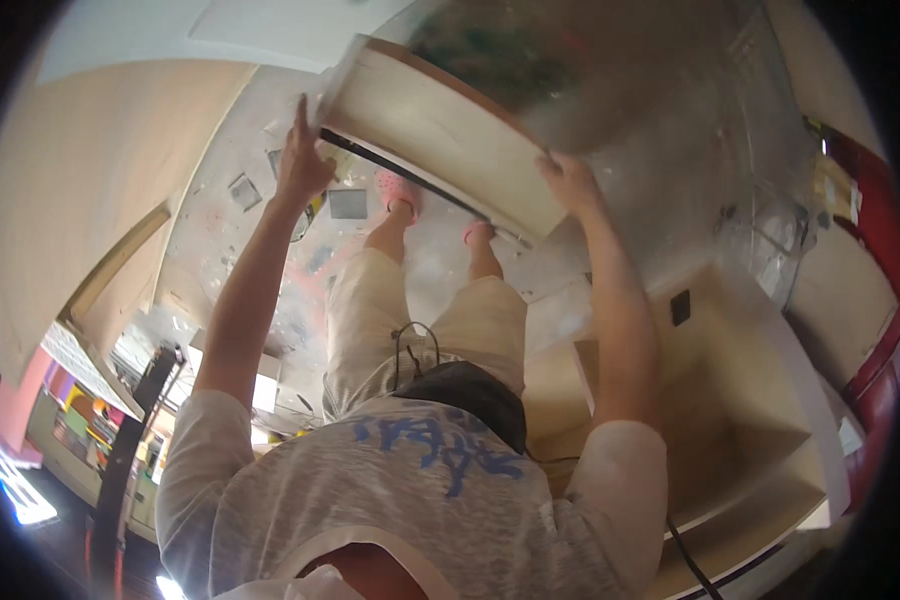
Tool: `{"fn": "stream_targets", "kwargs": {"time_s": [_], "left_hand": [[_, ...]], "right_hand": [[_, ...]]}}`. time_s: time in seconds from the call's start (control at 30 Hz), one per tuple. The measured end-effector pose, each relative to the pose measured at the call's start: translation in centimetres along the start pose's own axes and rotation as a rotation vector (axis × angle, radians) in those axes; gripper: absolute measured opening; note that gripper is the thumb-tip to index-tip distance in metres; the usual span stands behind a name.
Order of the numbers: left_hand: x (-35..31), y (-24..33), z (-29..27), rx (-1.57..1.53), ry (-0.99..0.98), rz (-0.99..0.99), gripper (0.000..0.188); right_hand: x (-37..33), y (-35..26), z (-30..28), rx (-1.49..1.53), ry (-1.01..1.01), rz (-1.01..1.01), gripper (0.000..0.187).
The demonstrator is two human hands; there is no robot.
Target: The person applies masking tape along the metal runner of a wooden drawer, smoothing it down by hand and using a tool to press it into place.
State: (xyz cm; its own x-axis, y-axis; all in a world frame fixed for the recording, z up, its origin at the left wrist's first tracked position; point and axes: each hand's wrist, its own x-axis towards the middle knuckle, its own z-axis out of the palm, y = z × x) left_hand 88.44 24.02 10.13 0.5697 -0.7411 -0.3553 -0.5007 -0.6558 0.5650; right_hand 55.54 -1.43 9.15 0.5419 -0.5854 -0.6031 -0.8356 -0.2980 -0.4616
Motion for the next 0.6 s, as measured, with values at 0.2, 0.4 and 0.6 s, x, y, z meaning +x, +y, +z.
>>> {"fn": "stream_targets", "kwargs": {"time_s": [0.2,0.4,0.6], "left_hand": [[0.1,-1.8,2.4,-0.011,0.134,-0.049,0.096],[1.1,-0.8,1.6,0.046,0.245,0.035,0.092],[-1.0,7.4,1.2,0.382,0.176,0.451,0.075]], "right_hand": [[8.6,-0.9,-4.7,-0.109,0.008,-0.221,0.052],[5.7,-3.8,-7.0,-0.091,0.043,-0.076,0.048],[-3.8,7.0,-1.4,0.313,0.688,0.079,0.051]]}}
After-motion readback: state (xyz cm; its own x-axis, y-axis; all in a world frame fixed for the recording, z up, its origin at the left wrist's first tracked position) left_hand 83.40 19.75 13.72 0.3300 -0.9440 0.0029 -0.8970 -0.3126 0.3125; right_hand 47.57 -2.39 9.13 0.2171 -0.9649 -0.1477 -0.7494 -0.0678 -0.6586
